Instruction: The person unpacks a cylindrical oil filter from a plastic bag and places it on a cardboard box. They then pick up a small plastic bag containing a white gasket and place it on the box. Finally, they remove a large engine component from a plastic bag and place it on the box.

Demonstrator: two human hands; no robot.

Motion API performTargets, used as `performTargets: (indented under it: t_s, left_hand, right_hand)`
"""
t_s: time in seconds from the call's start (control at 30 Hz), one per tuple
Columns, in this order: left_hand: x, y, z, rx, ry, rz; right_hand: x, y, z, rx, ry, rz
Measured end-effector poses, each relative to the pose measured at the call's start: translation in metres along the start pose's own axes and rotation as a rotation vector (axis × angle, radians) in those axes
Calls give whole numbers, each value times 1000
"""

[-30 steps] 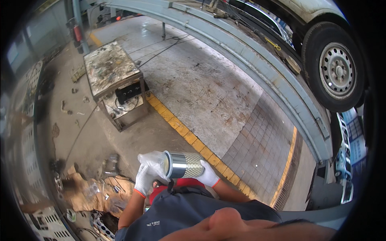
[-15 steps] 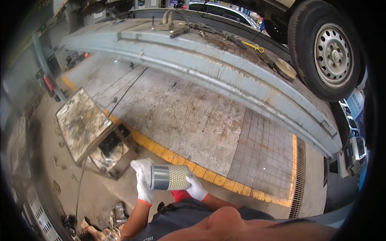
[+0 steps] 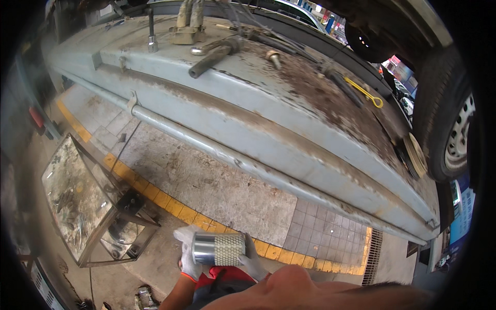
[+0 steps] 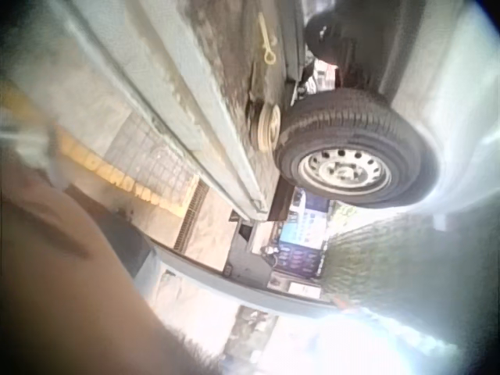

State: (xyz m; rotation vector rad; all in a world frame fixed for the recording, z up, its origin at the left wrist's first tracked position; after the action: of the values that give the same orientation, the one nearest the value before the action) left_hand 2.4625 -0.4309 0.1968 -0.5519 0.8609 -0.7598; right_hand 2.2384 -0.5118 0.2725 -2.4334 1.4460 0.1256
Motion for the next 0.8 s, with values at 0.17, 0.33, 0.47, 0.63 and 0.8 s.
performTargets:
  t_s: [0.17,0.33,0.47,0.63,0.8]
  left_hand:
    - [27,30,-59,-174,552,-272]
    - [47,20,-51,-8,833,-439]
    - [91,2,-5,88,816,-542]
    - [152,-25,73,205,757,-643]
    - [173,-22,140,312,776,-713]
  right_hand:
    - [-3,11,31,-138,10,138]
    - [14,-25,13,-275,-90,186]
    - [30,-60,-9,-364,-102,137]
    - [43,-101,-49,-496,-44,-15]
    - [45,-148,-81,-612,89,-287]
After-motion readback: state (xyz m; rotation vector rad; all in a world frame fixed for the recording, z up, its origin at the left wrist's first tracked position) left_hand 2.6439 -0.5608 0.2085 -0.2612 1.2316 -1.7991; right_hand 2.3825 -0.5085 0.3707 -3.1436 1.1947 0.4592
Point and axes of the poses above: each hand's wrist, its own x-axis towards the middle knuckle, its own y-axis out of the back of the hand, z = x × y, the point moved 3 cm from there along x, towards the middle knuckle, and after that the axes turned 2 degrees about x, right-handed, at the moved point
